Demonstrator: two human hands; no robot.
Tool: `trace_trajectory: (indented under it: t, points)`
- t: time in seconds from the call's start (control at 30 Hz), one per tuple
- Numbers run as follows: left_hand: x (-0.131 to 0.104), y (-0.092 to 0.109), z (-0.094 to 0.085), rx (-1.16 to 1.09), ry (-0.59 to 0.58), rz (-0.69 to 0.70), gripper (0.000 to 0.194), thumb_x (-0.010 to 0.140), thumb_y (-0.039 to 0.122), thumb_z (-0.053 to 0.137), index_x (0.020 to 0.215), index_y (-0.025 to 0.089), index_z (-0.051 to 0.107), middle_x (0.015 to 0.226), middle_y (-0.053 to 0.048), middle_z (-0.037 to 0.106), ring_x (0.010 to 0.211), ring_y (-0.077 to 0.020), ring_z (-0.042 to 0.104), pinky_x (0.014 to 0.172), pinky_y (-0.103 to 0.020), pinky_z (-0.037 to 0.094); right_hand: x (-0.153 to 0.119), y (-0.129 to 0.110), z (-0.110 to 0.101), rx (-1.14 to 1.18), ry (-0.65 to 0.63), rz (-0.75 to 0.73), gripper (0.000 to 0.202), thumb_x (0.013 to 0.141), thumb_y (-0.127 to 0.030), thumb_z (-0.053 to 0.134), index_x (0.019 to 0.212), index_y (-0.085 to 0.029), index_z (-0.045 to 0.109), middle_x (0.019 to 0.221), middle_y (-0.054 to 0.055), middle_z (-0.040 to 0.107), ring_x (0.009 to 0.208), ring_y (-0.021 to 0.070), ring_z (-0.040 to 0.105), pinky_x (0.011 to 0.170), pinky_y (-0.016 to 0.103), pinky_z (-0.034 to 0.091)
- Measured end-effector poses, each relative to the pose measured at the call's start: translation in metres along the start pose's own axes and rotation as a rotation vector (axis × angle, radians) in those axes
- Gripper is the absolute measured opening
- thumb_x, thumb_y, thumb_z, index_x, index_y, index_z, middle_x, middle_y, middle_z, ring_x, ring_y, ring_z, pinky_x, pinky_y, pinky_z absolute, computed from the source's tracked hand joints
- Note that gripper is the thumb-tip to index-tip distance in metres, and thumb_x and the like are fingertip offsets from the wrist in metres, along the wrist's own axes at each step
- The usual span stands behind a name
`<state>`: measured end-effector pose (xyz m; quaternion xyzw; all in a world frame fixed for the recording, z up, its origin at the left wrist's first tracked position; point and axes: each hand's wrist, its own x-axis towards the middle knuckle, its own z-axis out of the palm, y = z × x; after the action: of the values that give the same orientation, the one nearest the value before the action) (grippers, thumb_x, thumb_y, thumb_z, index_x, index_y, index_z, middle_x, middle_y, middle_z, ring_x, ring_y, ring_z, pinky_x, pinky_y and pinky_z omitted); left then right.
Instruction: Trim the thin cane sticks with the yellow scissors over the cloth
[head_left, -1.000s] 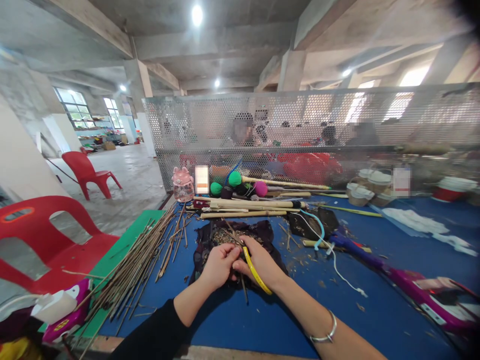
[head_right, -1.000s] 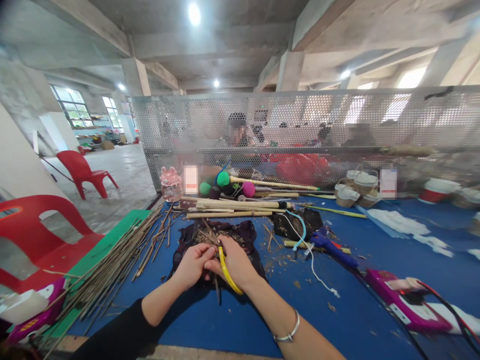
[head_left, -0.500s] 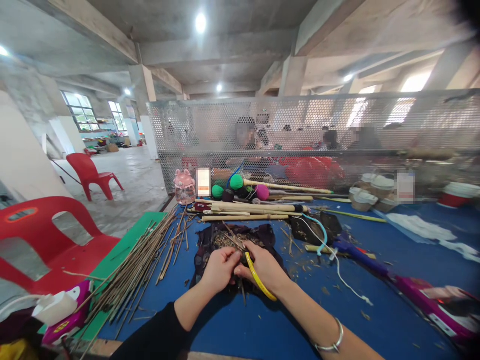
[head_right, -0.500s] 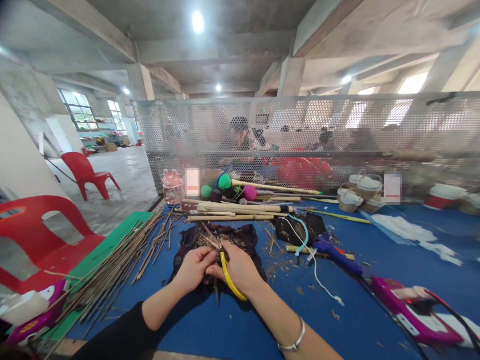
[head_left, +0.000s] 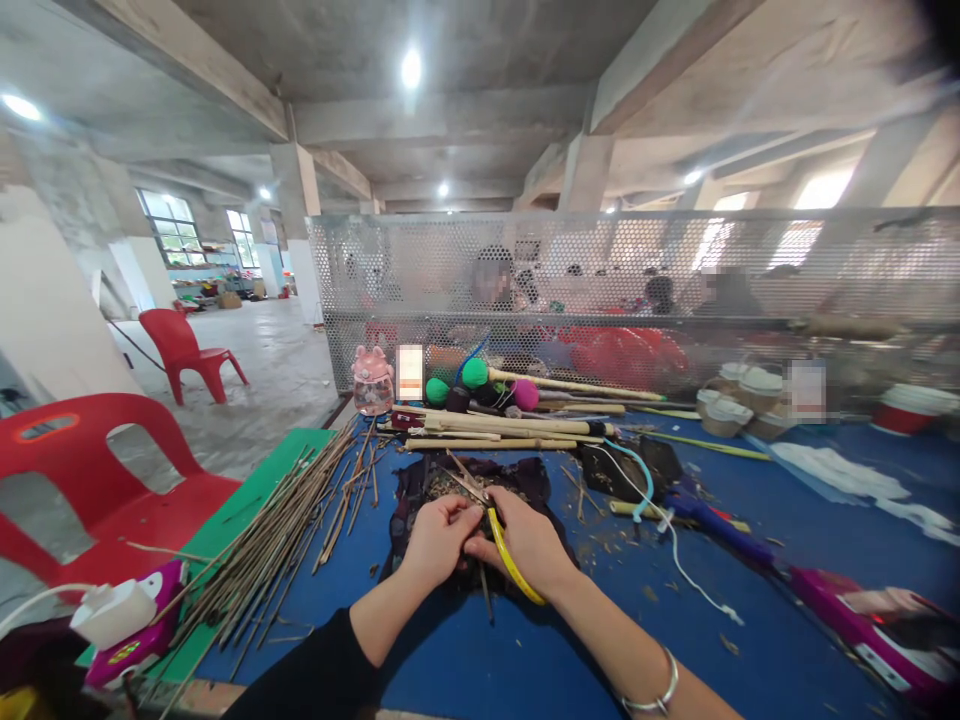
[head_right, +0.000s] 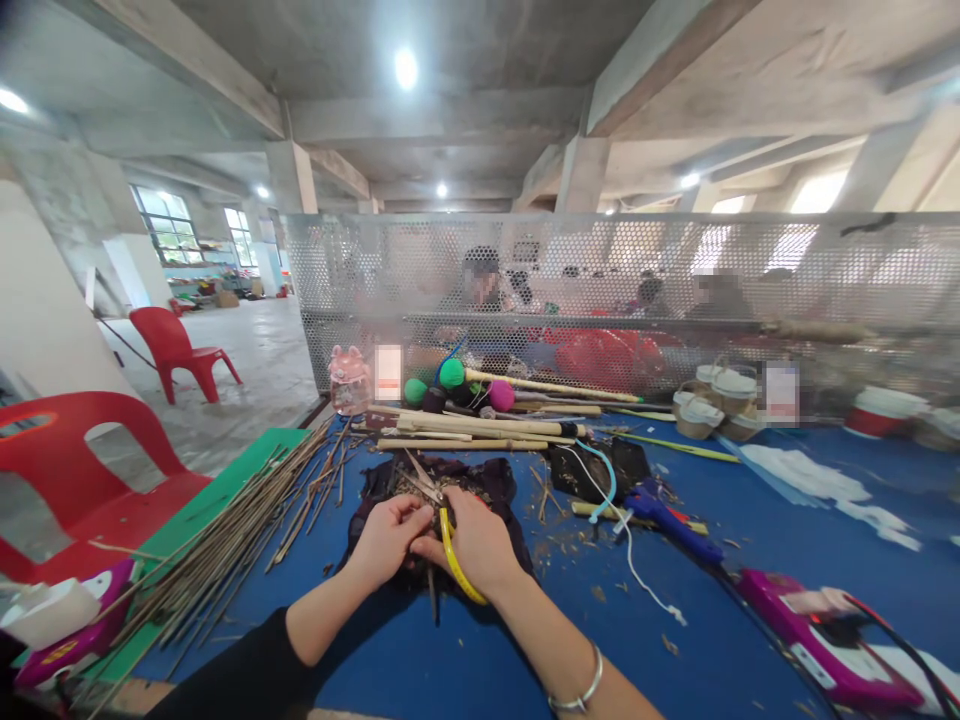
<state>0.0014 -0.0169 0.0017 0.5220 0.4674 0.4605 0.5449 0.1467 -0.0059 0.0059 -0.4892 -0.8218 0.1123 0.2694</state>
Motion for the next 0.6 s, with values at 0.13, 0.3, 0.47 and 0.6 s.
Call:
trace_trajectory:
  t: [0.13, 0.3, 0.47, 0.6]
  points:
    - [0.0007, -0.0020, 0.0002, 0.034, 0.024, -0.006, 0.032, 0.069, 0.045, 0.055, 0.077, 0.014, 0.055, 0.055, 0.001, 0.055, 0.037, -0.0065, 0.041, 0.031, -0.017, 0.033, 0.0009, 0.0020, 0.0029, -0.031, 0.034, -0.075, 0.058, 0.062, -0.053, 0.061, 0.104, -0.016, 0.046, 0.097, 0.010, 0.055, 0.090, 0.0238, 0.052, 0.077, 0.034, 0.039]
    - [-0.0008, -0.0009, 0.0001, 0.070, 0.022, 0.021, 0.030, 0.069, 0.043, 0.054, 0.071, 0.013, 0.056, 0.050, 0.003, 0.050, 0.034, -0.0056, 0.037, 0.030, -0.017, 0.031, 0.0000, 0.0021, 0.0056, -0.022, 0.028, -0.056, 0.051, 0.066, -0.054, 0.057, 0.100, -0.018, 0.047, 0.093, 0.009, 0.056, 0.087, 0.0228, 0.053, 0.075, 0.032, 0.039]
    - [-0.0029, 0.0044, -0.0002, 0.100, 0.037, 0.056, 0.027, 0.070, 0.040, 0.053, 0.064, 0.014, 0.055, 0.043, 0.005, 0.042, 0.032, -0.0048, 0.033, 0.030, -0.016, 0.027, -0.0016, -0.0001, 0.0066, 0.034, -0.022, 0.024, 0.040, 0.071, -0.053, 0.053, 0.094, -0.020, 0.048, 0.085, 0.006, 0.061, 0.074, 0.0190, 0.057, 0.061, 0.025, 0.038]
    - [-0.0016, 0.0043, -0.0010, 0.141, 0.052, 0.027, 0.027, 0.071, 0.041, 0.051, 0.064, 0.015, 0.055, 0.044, 0.004, 0.045, 0.032, -0.0062, 0.036, 0.030, -0.017, 0.029, -0.0016, -0.0005, 0.0026, 0.021, -0.048, 0.052, 0.036, 0.072, -0.052, 0.052, 0.091, -0.021, 0.050, 0.078, 0.005, 0.063, 0.066, 0.0177, 0.059, 0.055, 0.022, 0.036]
